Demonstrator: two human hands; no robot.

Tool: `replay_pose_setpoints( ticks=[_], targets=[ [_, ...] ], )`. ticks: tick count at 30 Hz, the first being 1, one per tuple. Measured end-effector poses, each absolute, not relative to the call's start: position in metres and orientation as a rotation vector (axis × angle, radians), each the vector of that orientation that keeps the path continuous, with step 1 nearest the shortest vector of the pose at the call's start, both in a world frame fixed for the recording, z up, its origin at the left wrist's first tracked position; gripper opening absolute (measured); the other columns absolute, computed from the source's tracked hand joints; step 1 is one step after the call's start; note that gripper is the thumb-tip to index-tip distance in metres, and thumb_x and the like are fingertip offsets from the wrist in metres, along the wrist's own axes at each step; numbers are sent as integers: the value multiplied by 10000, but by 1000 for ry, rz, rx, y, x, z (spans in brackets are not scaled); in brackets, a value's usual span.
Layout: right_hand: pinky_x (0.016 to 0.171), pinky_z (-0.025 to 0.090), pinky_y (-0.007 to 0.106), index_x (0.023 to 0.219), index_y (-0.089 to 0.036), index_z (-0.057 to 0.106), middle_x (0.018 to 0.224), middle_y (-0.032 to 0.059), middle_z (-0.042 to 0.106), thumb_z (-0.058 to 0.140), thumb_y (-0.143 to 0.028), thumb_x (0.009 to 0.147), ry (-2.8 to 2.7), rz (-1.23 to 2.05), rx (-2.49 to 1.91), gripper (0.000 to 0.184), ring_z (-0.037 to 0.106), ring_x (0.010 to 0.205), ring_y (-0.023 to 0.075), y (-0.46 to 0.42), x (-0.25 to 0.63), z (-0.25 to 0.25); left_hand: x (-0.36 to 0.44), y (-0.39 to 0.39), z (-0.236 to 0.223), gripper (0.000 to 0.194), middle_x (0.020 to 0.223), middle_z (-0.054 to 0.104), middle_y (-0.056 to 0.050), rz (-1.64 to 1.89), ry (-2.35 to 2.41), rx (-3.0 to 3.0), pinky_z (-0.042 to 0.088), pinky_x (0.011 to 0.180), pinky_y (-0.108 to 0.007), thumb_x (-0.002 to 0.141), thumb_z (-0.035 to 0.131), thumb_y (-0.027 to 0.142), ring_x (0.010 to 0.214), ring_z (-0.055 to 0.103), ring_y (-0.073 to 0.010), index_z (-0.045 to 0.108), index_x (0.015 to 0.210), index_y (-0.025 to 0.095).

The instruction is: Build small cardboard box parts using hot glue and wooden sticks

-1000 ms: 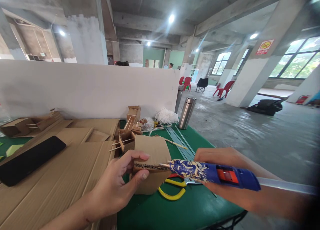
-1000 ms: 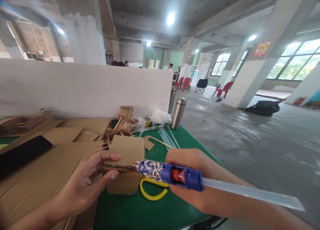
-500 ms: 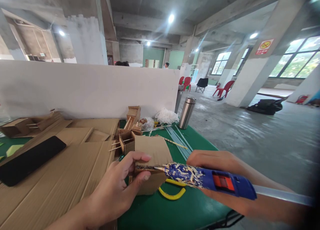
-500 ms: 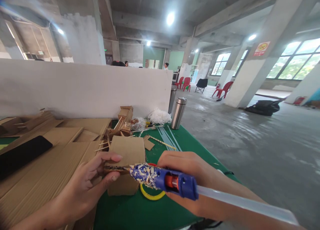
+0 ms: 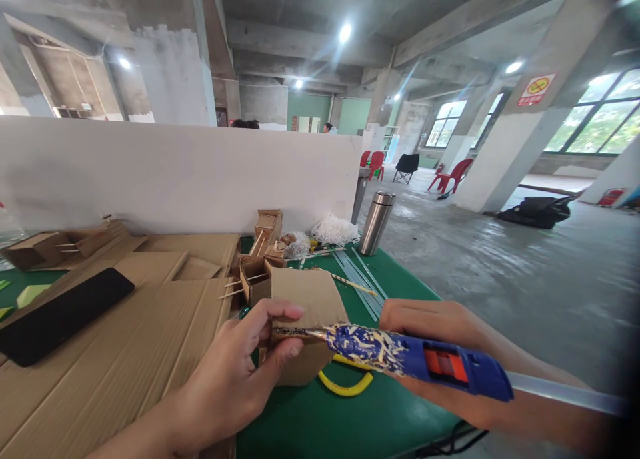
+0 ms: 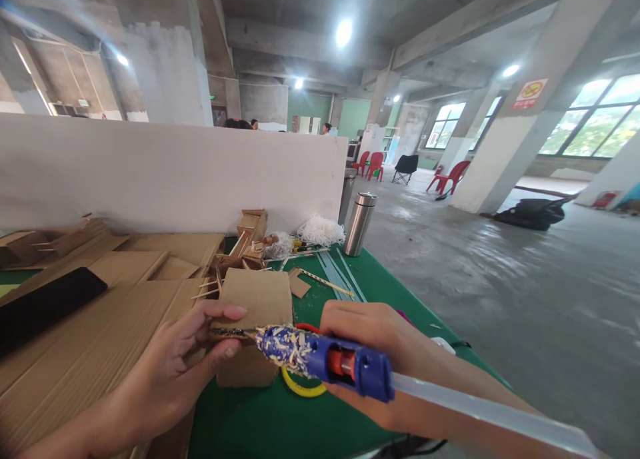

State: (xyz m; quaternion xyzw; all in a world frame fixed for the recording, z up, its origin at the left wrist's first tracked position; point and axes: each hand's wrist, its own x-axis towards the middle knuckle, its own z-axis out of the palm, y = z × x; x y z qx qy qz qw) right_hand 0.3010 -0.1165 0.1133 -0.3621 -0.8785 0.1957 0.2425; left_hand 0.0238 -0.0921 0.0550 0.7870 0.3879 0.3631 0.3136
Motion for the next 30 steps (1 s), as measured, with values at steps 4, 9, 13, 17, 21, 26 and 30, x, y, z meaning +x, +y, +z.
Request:
replay_pose_setpoints(
  ticks=[4, 9, 13, 17, 21, 26, 30],
  targets=[
    [520, 284, 251, 775, -217, 463, 735, -5, 524, 635, -308, 879, -2414, 501, -1016, 220, 418, 605, 125, -116, 302, 111, 25, -91, 55, 246, 1029, 746, -49, 954, 1028, 2089, 588, 743, -267, 976, 517, 356, 897, 737, -201, 558, 1197, 256],
    [520, 271, 258, 765, -222, 429, 725, -9, 509, 615, -268, 871, -2404, 481, -1037, 219, 421, 603, 127, -117, 303, 109, 24, -91, 55, 246, 1033, 744, -47, 943, 1035, 2076, 590, 756, -272, 980, 510, 360, 914, 734, -203, 553, 1201, 261],
    [521, 277, 264, 763, -221, 429, 724, -8, 515, 612, -266, 872, -2421, 464, -1050, 218, 402, 588, 124, -116, 306, 108, 23, -91, 55, 254, 1039, 740, -53, 941, 1042, 2077, 591, 759, -277, 980, 509, 373, 921, 733, -209, 552, 1203, 259],
    [514, 284, 264, 763, -218, 455, 706, -10, 514, 613, -301, 884, -2421, 455, -1035, 215, 410, 585, 125, -116, 308, 109, 24, -91, 56, 245, 1008, 743, -38, 944, 1020, 2053, 585, 750, -266, 982, 513, 365, 900, 736, -197, 544, 1205, 267],
    [511, 307, 262, 761, -217, 475, 696, -16, 525, 603, -267, 887, -2438, 450, -1048, 187, 431, 574, 123, -117, 307, 113, 25, -92, 56, 227, 990, 746, -30, 962, 985, 2043, 576, 750, -247, 984, 519, 339, 921, 733, -191, 545, 1196, 263],
    [500, 323, 251, 729, -217, 455, 664, -25, 520, 606, -247, 886, -2475, 396, -1081, 220, 442, 557, 117, -117, 308, 118, 25, -89, 54, 228, 1025, 740, -34, 976, 993, 2042, 572, 740, -234, 977, 533, 327, 943, 725, -189, 552, 1194, 259],
    [507, 315, 258, 742, -213, 468, 675, -18, 514, 583, -291, 906, -2460, 432, -1072, 215, 435, 565, 120, -117, 310, 114, 24, -89, 55, 225, 1021, 737, -17, 976, 1018, 2042, 569, 747, -226, 971, 545, 330, 938, 722, -179, 558, 1189, 277]
  ],
)
